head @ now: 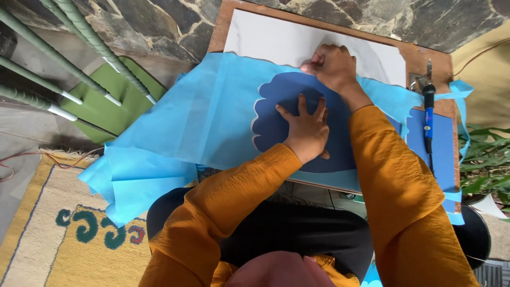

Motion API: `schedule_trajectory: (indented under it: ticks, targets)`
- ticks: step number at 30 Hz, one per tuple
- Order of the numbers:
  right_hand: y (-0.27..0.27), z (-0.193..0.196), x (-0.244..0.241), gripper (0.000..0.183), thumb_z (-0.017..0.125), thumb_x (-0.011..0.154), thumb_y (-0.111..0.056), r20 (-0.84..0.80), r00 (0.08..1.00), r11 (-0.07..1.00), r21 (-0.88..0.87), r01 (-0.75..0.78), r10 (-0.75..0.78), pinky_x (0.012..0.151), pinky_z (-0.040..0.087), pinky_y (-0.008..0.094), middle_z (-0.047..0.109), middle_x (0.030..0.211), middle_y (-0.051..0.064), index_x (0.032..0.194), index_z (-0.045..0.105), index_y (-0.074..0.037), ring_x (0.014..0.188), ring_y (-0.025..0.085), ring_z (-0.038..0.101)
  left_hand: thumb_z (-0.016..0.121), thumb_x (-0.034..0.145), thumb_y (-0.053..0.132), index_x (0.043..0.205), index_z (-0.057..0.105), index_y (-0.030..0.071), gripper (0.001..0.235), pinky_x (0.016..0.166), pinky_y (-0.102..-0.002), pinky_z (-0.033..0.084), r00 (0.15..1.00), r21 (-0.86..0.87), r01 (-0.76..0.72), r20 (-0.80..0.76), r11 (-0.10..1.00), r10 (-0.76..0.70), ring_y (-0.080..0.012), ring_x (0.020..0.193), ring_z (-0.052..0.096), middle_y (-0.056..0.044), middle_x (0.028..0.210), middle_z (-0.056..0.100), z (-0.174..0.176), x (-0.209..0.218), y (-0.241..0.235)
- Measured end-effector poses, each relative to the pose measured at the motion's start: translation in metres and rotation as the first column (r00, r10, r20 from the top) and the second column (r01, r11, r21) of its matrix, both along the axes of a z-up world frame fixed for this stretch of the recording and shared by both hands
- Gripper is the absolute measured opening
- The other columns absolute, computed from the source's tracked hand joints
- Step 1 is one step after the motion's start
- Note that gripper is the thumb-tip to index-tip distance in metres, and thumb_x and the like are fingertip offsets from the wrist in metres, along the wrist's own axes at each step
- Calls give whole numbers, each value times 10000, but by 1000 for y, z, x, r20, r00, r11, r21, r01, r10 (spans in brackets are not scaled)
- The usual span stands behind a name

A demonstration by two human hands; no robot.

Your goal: Using a heat tool to cut a decorative pattern into fabric using a template.

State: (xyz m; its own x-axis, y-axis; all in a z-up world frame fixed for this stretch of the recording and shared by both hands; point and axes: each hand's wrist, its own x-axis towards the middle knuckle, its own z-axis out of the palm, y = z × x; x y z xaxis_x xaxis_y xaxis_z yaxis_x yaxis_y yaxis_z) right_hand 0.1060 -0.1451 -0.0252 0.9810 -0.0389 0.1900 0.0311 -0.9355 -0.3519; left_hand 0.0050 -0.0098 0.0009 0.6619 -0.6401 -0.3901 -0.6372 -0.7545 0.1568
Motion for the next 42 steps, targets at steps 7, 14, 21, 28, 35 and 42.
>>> schedule_trajectory:
  ticks: [7,14,21,28,35,42]
  targets:
    - [3,1,14,268,739,724,-442,-135,981,989,-50,136,-142,711,410,394,608,734,-71,759,599,-216,758,166,580,709,663,570,1417,66,191,1062,841,-827,94,987,51,-47,-151,998,54,-522,1265,-168,61,1450,-98,8,5,-1]
    - [20,13,12,405,655,740,-555,-166,986,999,29,-17,21,674,440,313,631,830,-45,877,608,-177,774,115,589,721,647,569,1407,124,194,1036,836,-833,82,989,17,-58,-136,998,59,-516,1274,-139,57,1445,-62,6,4,1]
    - [37,8,17,451,698,693,-580,-166,985,991,-134,24,-46,675,388,473,627,791,-3,824,578,-166,846,253,569,695,668,579,1403,146,178,1001,822,-839,96,993,-12,-39,-111,999,38,-540,1265,-124,29,1452,-30,5,2,4]
    - [39,16,21,402,643,714,-533,-140,990,994,-111,-17,1,640,397,473,607,797,-9,847,559,-163,834,258,562,706,664,555,1370,262,192,910,822,-846,72,992,-54,-45,-119,998,39,-545,1262,-138,22,1444,5,6,2,7]
    - [92,25,13,594,716,619,-575,-179,957,941,-213,-264,228,762,345,453,599,933,43,990,511,-157,977,266,450,763,627,533,1409,46,247,1099,755,-866,18,993,-195,-64,-115,979,42,-567,1246,-161,19,1465,-50,-7,1,8]
    - [105,16,24,616,684,623,-664,-54,947,866,-391,-311,316,695,357,468,544,945,72,943,513,-166,939,296,462,727,614,576,1382,213,258,977,778,-858,1,992,-152,-88,-107,984,72,-535,1274,-163,43,1448,138,-12,2,5]
